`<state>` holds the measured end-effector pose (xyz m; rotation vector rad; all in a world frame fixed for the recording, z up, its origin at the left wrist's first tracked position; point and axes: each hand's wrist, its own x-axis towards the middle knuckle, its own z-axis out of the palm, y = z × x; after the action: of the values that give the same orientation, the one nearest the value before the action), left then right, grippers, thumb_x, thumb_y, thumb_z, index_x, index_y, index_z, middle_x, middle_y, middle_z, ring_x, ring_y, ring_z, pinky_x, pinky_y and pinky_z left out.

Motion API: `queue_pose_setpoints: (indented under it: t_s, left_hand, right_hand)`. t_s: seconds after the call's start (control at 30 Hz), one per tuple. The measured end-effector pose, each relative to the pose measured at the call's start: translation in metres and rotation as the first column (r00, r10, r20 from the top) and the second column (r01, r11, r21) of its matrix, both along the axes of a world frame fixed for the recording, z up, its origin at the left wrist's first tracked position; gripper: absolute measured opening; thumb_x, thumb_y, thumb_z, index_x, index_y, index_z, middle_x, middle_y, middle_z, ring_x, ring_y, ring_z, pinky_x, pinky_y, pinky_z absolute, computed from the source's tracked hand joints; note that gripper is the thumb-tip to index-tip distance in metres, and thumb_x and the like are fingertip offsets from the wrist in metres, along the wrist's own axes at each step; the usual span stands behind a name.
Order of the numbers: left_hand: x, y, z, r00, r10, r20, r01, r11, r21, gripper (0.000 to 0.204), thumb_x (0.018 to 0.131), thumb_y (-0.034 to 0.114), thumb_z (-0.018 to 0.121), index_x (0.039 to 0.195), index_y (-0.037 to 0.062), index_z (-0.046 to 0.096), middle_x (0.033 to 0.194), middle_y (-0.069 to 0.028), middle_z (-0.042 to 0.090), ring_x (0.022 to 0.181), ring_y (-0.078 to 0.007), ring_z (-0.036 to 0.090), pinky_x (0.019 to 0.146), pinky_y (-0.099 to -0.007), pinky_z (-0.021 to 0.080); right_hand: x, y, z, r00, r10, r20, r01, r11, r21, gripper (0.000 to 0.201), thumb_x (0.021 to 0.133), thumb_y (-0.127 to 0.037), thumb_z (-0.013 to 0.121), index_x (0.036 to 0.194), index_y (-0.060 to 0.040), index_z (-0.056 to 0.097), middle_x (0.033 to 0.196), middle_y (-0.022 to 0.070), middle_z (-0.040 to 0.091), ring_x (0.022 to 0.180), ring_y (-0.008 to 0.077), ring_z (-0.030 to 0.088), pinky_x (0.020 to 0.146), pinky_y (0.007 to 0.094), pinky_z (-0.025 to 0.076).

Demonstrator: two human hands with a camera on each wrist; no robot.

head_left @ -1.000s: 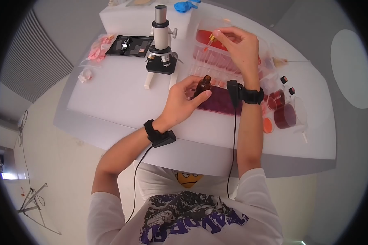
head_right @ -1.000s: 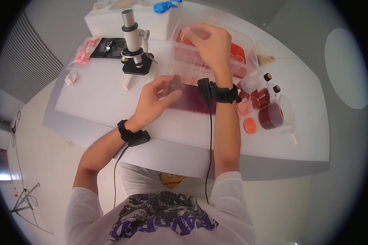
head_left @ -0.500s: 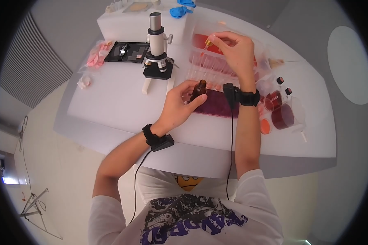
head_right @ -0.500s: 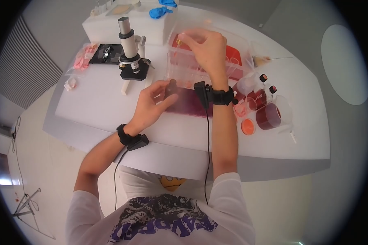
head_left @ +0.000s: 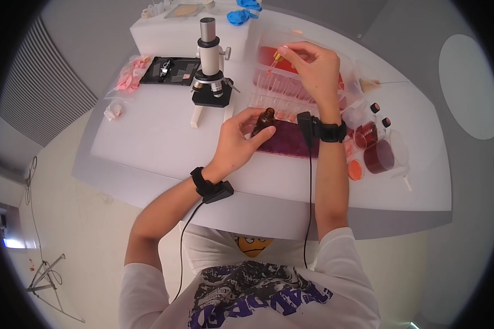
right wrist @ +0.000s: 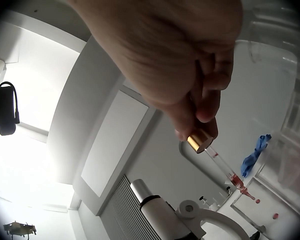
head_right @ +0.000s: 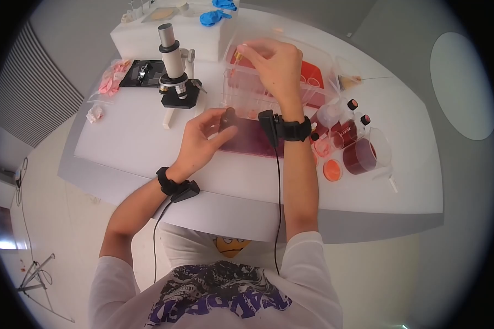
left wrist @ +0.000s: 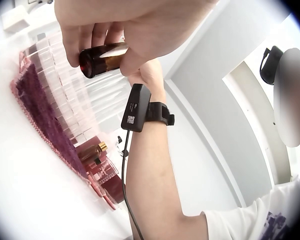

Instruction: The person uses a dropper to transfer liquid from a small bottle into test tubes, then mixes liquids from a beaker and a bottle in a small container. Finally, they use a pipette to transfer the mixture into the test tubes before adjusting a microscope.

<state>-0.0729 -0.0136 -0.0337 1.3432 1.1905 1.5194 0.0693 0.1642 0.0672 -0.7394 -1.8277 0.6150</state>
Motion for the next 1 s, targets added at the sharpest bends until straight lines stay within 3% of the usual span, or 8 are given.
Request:
queue_pose_setpoints:
  t_s: [0.53,1.0]
  left_hand:
    - [-0.0012,-0.0005,0.001,0.999,-0.032,0.008,0.032,0.999,-0.03,0.046,0.099,0.006,0.083,0.142,-0.0027,0.07,0.126,-0.0065,0.078,0.114,-0.0128,0.072,0.109,-0.0347,0.058]
    - [-0.001,0.0004,-0.0003,1.0,0.015,-0.003,-0.015,1.0,-0.008,0.044,0.098,0.008,0.085,0.139,-0.0023,0.072,0.12,-0.0043,0.077,0.109,-0.0122,0.072,0.104,-0.0338,0.059]
  right_hand:
    - [0.0,-0.0029,0.0026,0.998,-0.033,0.046,0.029,0.997,0.066,0.029,0.094,-0.034,0.088,0.102,-0.0059,0.089,0.085,0.0065,0.084,0.07,0.0154,0.071,0.071,0.0306,0.056]
    - [-0.0004,0.0019,-0.0013,0.999,-0.014,0.037,0.011,0.997,0.079,0.026,0.094,-0.031,0.089,0.102,-0.0067,0.088,0.085,0.0059,0.083,0.068,0.0154,0.069,0.07,0.0306,0.056]
